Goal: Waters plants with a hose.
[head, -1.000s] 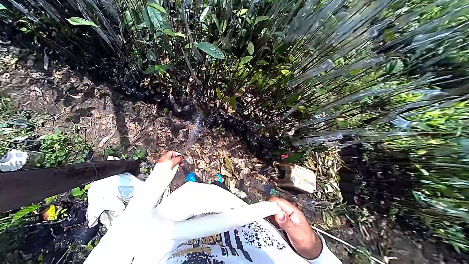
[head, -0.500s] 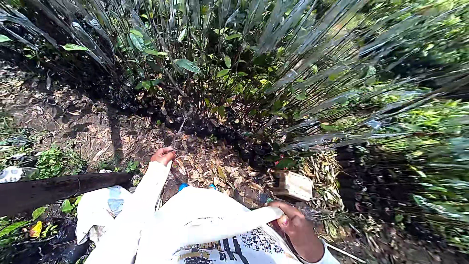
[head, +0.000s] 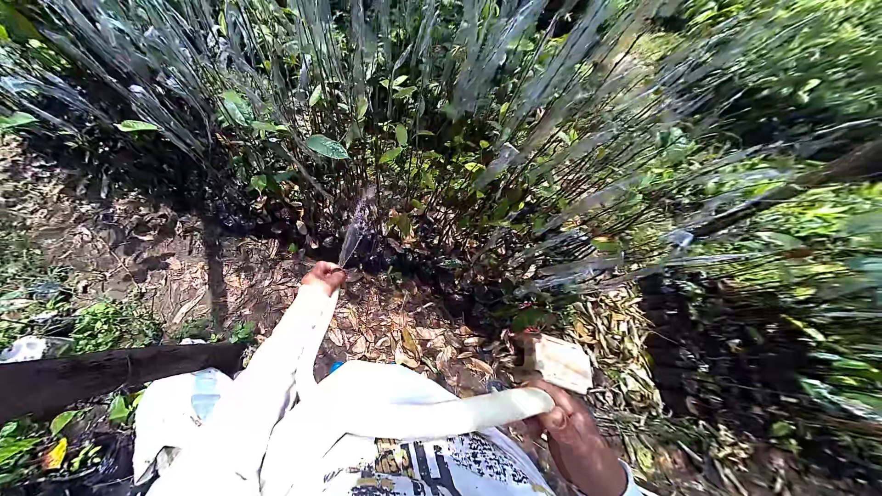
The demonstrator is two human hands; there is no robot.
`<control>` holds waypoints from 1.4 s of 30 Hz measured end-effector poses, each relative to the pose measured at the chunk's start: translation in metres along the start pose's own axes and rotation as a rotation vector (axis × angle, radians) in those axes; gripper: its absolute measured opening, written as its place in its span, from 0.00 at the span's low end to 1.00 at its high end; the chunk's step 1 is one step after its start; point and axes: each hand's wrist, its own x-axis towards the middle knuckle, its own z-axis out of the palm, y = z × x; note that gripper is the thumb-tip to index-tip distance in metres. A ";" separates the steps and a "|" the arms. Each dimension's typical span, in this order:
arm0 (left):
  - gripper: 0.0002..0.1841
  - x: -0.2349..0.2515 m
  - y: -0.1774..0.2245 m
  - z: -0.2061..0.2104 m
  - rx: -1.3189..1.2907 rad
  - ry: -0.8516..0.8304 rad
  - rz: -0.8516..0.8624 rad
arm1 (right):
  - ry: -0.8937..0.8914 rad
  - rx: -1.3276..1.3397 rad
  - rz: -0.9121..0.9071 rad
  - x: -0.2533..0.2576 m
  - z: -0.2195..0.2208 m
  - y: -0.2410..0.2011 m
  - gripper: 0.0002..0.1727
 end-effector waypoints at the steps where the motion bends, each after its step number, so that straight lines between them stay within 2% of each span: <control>1: 0.18 0.006 0.004 0.003 0.035 0.001 0.001 | 0.001 0.017 -0.015 0.000 -0.004 0.001 0.19; 6: 0.18 0.013 0.027 0.021 0.057 0.006 0.041 | 0.036 0.055 -0.010 -0.002 -0.016 -0.001 0.18; 9: 0.18 0.024 0.032 0.026 0.148 0.011 0.073 | 0.095 0.018 0.039 -0.005 -0.021 -0.005 0.20; 14: 0.18 0.035 0.041 0.028 0.181 0.042 0.131 | 0.123 0.040 0.042 -0.003 -0.027 -0.003 0.18; 20: 0.18 0.038 0.052 0.037 0.158 0.068 0.075 | 0.116 0.010 0.032 0.004 -0.036 0.002 0.18; 24: 0.18 0.039 0.056 0.040 0.132 0.019 0.045 | 0.096 0.032 0.026 0.010 -0.037 0.001 0.18; 32: 0.17 0.049 0.060 0.030 0.156 0.055 0.048 | 0.086 0.060 0.031 0.025 -0.041 -0.001 0.19; 36: 0.16 0.046 0.076 0.043 0.100 0.008 0.085 | 0.093 0.053 0.018 0.032 -0.046 -0.001 0.19; 42: 0.17 0.062 0.103 0.070 0.034 0.028 0.098 | 0.160 -0.002 -0.019 0.049 -0.071 0.004 0.21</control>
